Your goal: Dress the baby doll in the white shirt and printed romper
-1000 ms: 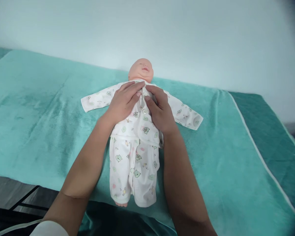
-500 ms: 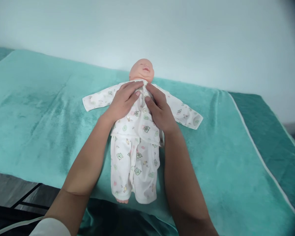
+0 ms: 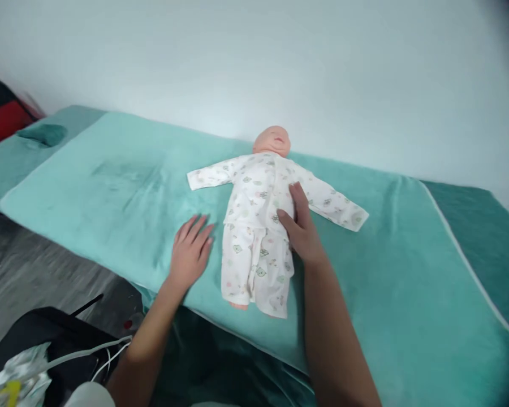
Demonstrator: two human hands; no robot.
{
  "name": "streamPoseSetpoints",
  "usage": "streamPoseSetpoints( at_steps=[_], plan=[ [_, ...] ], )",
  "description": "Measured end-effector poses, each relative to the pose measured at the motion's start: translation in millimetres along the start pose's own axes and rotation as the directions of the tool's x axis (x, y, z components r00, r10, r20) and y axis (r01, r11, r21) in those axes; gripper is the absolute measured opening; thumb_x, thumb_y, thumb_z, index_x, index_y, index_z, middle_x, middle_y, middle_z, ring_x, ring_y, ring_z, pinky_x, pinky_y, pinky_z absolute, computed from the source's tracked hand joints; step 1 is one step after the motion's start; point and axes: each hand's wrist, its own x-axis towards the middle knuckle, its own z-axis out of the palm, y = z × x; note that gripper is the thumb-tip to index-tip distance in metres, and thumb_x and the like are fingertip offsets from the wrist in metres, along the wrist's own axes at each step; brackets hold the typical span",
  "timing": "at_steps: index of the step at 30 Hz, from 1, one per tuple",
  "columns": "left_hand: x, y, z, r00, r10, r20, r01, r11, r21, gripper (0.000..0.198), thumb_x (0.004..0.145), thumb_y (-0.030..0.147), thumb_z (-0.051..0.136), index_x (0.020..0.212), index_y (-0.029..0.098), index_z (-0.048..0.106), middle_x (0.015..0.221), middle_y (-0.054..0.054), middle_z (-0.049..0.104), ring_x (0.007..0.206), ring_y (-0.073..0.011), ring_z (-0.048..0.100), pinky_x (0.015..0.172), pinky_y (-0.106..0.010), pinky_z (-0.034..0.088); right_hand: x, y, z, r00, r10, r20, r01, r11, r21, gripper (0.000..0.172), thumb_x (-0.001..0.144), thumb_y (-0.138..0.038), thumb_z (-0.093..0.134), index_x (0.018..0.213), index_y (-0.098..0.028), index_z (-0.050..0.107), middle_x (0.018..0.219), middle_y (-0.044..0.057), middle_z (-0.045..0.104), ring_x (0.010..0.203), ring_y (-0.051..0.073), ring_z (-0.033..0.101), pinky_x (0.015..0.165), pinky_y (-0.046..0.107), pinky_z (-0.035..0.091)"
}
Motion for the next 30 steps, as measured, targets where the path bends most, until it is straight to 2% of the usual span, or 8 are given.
streamPoseSetpoints(
  at_steps=[4,8,11,13,16,21,24,30],
  plan=[
    [-119,-35,-27.3,0.927,-0.209,-0.311,0.252,0.962,0.104,0.034,0.103,0.019,0.049,0.135,0.020,0.062,0.151,-0.014,0.061,0.150,-0.0279,0.048,0.122,-0.055,0.043,-44,-2,8,1.000,0.002,-0.016,-0.002,1.000,-0.029,0.079,0.101,-0.058,0.055,0.168,-0.035,0.021,0.179,0.003,0.011,0.166,0.027,0.009,0.135,0.055,0.015],
    [-232,-74,-36.7,0.852,-0.395,-0.343,0.470,0.865,0.172,0.039,0.099,0.022,0.053,0.137,0.018,0.057,0.160,-0.017,0.048,0.152,-0.0303,0.044,0.123,-0.054,0.042,-85,-14,10,1.000,-0.024,0.008,0.024,0.998,-0.064,0.078,0.101,-0.052,0.059,0.168,-0.033,0.025,0.179,0.006,0.011,0.166,0.030,0.010,0.134,0.059,0.015],
    [-297,-101,-48.4,0.723,-0.599,-0.343,0.684,0.690,0.237,0.043,0.096,0.020,0.050,0.138,0.013,0.056,0.161,-0.020,0.044,0.154,-0.0326,0.040,0.126,-0.053,0.038,-109,-24,9,1.000,-0.008,0.012,0.009,0.996,-0.085,0.073,0.101,-0.050,0.058,0.166,-0.030,0.031,0.178,0.008,0.017,0.164,0.032,0.017,0.133,0.060,0.017],
    [-326,-115,-62.4,0.552,-0.762,-0.340,0.830,0.464,0.309,0.044,0.093,0.022,0.050,0.135,0.010,0.057,0.158,-0.021,0.047,0.151,-0.0329,0.043,0.124,-0.049,0.039,-121,-29,9,1.000,0.011,-0.002,-0.011,0.996,-0.092,0.071,0.101,-0.050,0.058,0.165,-0.027,0.036,0.176,0.011,0.024,0.162,0.033,0.025,0.131,0.061,0.021],
    [-351,-129,-87.2,0.282,-0.871,-0.404,0.931,0.146,0.334,0.042,0.095,0.033,0.047,0.125,0.007,0.063,0.139,-0.025,0.060,0.135,-0.0392,0.055,0.111,-0.052,0.048,-134,-31,9,0.999,0.035,-0.027,-0.038,0.994,-0.104,0.068,0.100,-0.050,0.058,0.162,-0.025,0.043,0.172,0.013,0.033,0.159,0.035,0.033,0.129,0.061,0.027],
    [-356,-144,-119.4,0.075,-0.903,-0.423,0.962,-0.045,0.268,0.040,0.092,0.045,0.049,0.106,0.012,0.064,0.108,-0.023,0.070,0.108,-0.0409,0.068,0.087,-0.050,0.054,-140,-28,11,0.998,0.013,-0.063,-0.020,0.993,-0.112,0.064,0.099,-0.048,0.060,0.158,-0.024,0.049,0.169,0.014,0.040,0.155,0.035,0.041,0.127,0.061,0.033],
    [-348,-150,-133.2,-0.009,-0.917,-0.399,0.965,-0.112,0.235,0.036,0.089,0.049,0.051,0.099,0.016,0.061,0.087,-0.014,0.068,0.094,-0.0399,0.072,0.077,-0.049,0.054,-143,-29,10,0.998,-0.014,-0.069,0.006,0.994,-0.110,0.062,0.100,-0.045,0.060,0.157,-0.024,0.050,0.167,0.015,0.043,0.154,0.033,0.043,0.126,0.060,0.035],
    [-330,-158,-149.2,-0.030,-0.946,-0.322,0.972,-0.102,0.211,0.042,0.072,0.060,0.065,0.073,0.025,0.043,0.061,0.001,0.042,0.093,-0.0482,0.072,0.076,-0.054,0.053,-159,-34,8,0.997,0.002,-0.073,-0.013,0.989,-0.145,0.057,0.102,-0.041,0.059,0.156,-0.027,0.050,0.165,0.013,0.046,0.152,0.031,0.045,0.124,0.057,0.040]
  ],
)
